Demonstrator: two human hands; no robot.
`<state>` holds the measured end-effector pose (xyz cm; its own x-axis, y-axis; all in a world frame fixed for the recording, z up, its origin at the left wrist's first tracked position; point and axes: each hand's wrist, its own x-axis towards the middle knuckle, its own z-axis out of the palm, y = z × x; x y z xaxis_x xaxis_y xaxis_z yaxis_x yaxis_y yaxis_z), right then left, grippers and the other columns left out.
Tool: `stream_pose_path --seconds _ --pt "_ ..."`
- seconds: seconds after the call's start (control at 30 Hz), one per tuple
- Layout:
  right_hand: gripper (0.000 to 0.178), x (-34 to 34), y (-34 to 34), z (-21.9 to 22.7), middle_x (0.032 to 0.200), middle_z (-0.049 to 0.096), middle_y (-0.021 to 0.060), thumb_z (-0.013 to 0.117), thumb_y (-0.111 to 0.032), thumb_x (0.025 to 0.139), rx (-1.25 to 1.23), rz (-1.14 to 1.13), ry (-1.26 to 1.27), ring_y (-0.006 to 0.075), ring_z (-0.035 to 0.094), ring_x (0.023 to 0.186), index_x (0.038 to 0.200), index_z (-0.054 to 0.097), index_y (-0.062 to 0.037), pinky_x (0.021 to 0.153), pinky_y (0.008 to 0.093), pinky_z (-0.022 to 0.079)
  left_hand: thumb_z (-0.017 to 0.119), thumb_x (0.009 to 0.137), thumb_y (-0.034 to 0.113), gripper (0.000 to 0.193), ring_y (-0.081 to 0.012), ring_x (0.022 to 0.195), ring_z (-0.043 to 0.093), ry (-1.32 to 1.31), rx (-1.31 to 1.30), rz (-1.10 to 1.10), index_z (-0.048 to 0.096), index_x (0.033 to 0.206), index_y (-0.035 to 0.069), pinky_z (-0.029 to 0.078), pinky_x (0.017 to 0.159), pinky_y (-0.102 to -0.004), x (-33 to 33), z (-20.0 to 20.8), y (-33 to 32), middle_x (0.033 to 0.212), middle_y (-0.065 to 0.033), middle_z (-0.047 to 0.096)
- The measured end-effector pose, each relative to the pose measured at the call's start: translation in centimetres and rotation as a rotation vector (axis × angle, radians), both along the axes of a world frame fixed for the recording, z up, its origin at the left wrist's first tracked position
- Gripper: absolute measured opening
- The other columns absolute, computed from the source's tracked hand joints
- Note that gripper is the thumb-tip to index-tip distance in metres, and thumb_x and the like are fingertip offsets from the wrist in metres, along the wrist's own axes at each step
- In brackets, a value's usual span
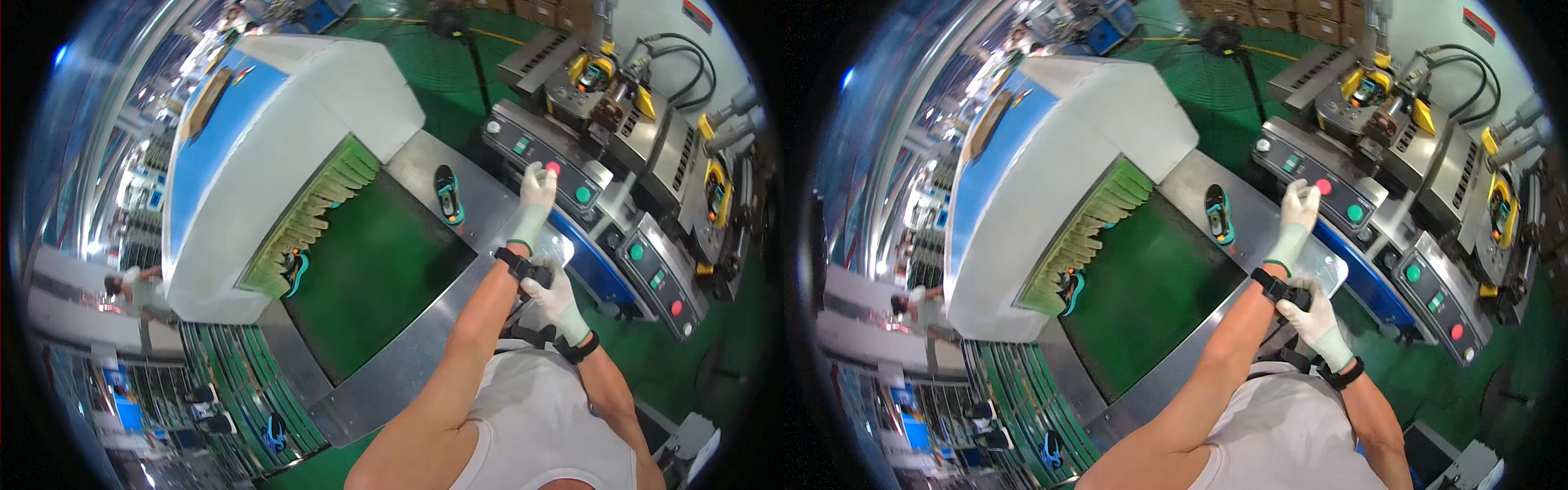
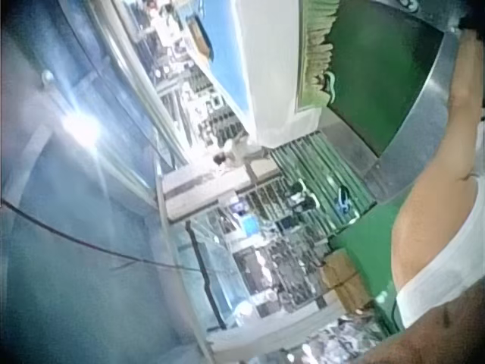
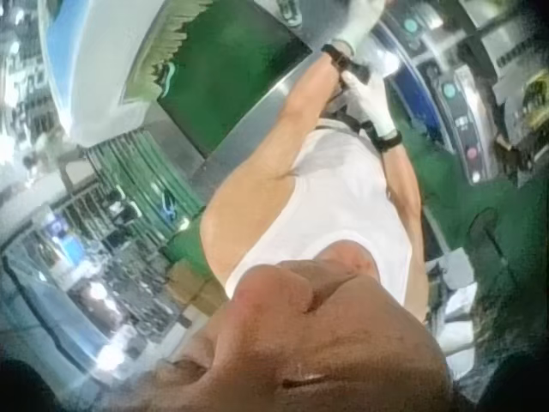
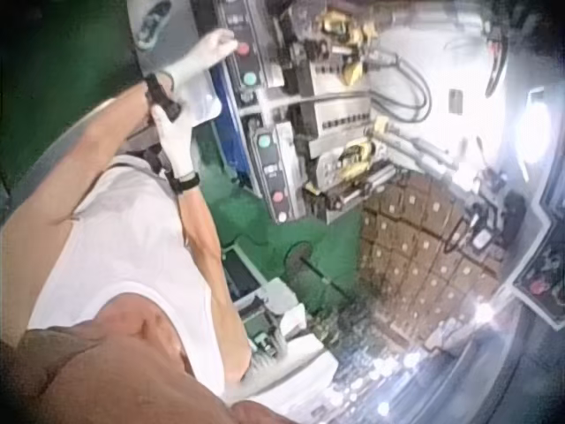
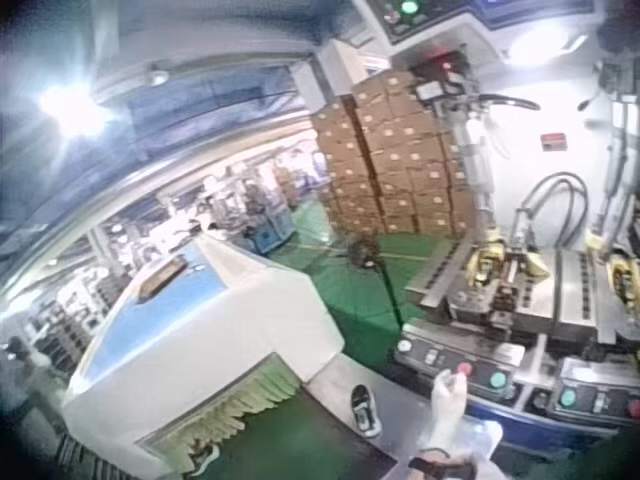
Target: Operating a heat-setting and lasting machine in a shoe factory to shape and bond footwear components.
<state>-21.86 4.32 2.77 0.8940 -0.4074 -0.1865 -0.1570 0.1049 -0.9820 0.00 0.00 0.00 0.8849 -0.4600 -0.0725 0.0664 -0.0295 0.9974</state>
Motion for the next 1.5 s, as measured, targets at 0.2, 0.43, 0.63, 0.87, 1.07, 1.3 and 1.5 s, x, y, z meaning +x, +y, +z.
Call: stream_pose_path --seconds 0.2,0.43,0.63,0.87,1.07,1.3,1.5 --pt "0.041 1.3 -0.7 3.3 0.091 0.065 0.0037 0.084 -0.022 0.082 0.026 -0.027 0.049 0.0102 0.06 0.08 0.106 0.059 0.0005 0.072 0.028 0.052 0.066 0.084 0.021 0.042 -0.0343 0.104 0.058 -1.044 0.452 -0.078 0.056 0.121 0.003 0.048 0.09 -0.0449 -3.2 1.4 2.9 0.106 -0.0139 0.058" --pt "0.032 1.9 -0.3 4.1 0.094 0.066 0.0052 0.075 -0.017 0.09 0.342 0.035 0.095 0.0129 0.066 0.076 0.111 0.062 0.0022 0.068 0.0296 0.059 0.062 0.084 0.02 0.017 -0.0254 0.094 0.057 -1.481 0.63 -0.074 0.06 0.099 0.011 0.045 0.083 -0.0381 -4.0 -0.5 4.0 0.095 -0.0073 0.058" --pt "0.045 1.2 -1.5 -0.4 0.095 0.068 0.0067 0.076 -0.026 0.089 0.273 -0.069 0.075 0.0143 0.066 0.08 0.118 0.063 0.0051 0.07 0.0306 0.056 0.066 0.085 0.017 0.032 -0.0347 0.113 0.058 -1.025 0.507 -0.258 0.065 0.115 0.004 0.047 0.097 -0.0473 -4.2 1.1 4.0 0.115 -0.018 0.062" --pt "0.042 0.3 -2.6 1.8 0.093 0.066 0.0083 0.078 -0.03 0.085 -0.047 -0.068 0.006 0.0153 0.064 0.083 0.107 0.062 0.0016 0.077 0.0317 0.053 0.067 0.098 0.015 0.041 -0.0212 0.107 0.067 0.158 -0.205 0.052 0.056 0.133 -0.002 0.057 0.09 -0.0332 -3.1 1.9 1.2 0.117 -0.0118 0.066" --pt "0.048 -2.6 -4.3 2.0 0.103 0.064 0.0095 0.08 -0.031 0.084 -0.065 -0.09 -0.006 0.0174 0.062 0.098 0.115 0.061 -0.0009 0.088 0.0324 0.051 0.062 0.102 0.014 0.045 -0.0299 0.115 0.064 0.466 -0.389 -0.112 0.046 0.14 -0.003 0.056 0.097 -0.0414 -6.8 2.5 -0.5 0.127 -0.0191 0.06" --pt "0.046 -4.9 -4.2 2.8 0.101 0.065 0.0112 0.079 -0.029 0.083 -0.095 -0.191 -0.06 0.0183 0.063 0.095 0.114 0.059 -0.0007 0.089 0.0331 0.052 0.064 0.1 0.015 0.047 -0.027 0.108 0.067 0.26 -0.145 -0.158 0.047 0.139 -0.005 0.056 0.094 -0.0376 -9.5 2.6 -2.3 0.123 -0.0195 0.062" --pt "0.043 -6.1 -3.1 3.6 0.096 0.066 0.0109 0.079 -0.028 0.084 0.021 -0.327 0.048 0.0175 0.065 0.09 0.109 0.06 0.0002 0.085 0.0341 0.054 0.065 0.096 0.011 0.043 -0.0334 0.116 0.063 -0.891 0.154 -0.44 0.054 0.135 -0.002 0.049 0.102 -0.0411 -11.1 1.2 -2.3 0.128 -0.0206 0.06"
